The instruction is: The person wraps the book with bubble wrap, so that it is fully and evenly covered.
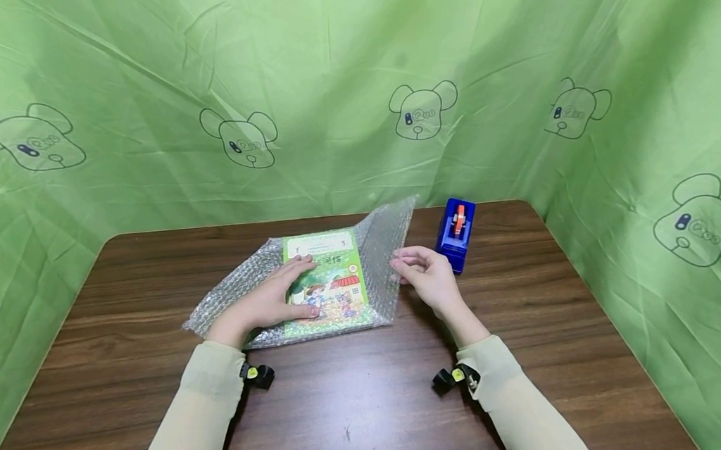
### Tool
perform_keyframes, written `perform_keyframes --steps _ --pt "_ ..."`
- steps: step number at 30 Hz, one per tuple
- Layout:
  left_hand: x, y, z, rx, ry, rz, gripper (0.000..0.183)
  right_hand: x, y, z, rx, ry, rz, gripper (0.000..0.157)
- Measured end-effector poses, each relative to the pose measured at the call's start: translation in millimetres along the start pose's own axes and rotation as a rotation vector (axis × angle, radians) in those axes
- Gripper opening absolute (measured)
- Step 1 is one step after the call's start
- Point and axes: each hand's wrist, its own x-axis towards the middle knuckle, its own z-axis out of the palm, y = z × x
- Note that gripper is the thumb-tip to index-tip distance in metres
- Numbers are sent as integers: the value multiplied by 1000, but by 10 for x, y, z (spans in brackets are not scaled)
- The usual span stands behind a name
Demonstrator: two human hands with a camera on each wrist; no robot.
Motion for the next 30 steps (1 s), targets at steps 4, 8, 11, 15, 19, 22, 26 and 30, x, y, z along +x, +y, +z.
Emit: perform_keyframes --steps 4,8,11,15,19,22,26,30 --pt "2 2 1 5 1 1 102 2 0 35 -21 -13 -36 23" --pt "6 -1 2 6 2 -2 103 2 -21 77 -29 -20 -59 21" --pt "10 -3 3 2 -2 -6 104 2 -58 117 -26 -17 -65 21" --pt "11 1 1 0 -7 -12 104 -12 -142 194 1 -31 -46 21" --pt "8 -12 4 5 -1 -4 105 -11 -217 285 31 -56 -30 20" --pt "5 -21 3 4 0 -1 106 6 -240 359 -1 -60 -54 18" --pt "8 -22 4 2 -3 -2 106 22 -254 472 -97 -63 -113 17" --pt "15 -16 10 1 3 -1 106 44 -257 596 -124 -111 -121 16"
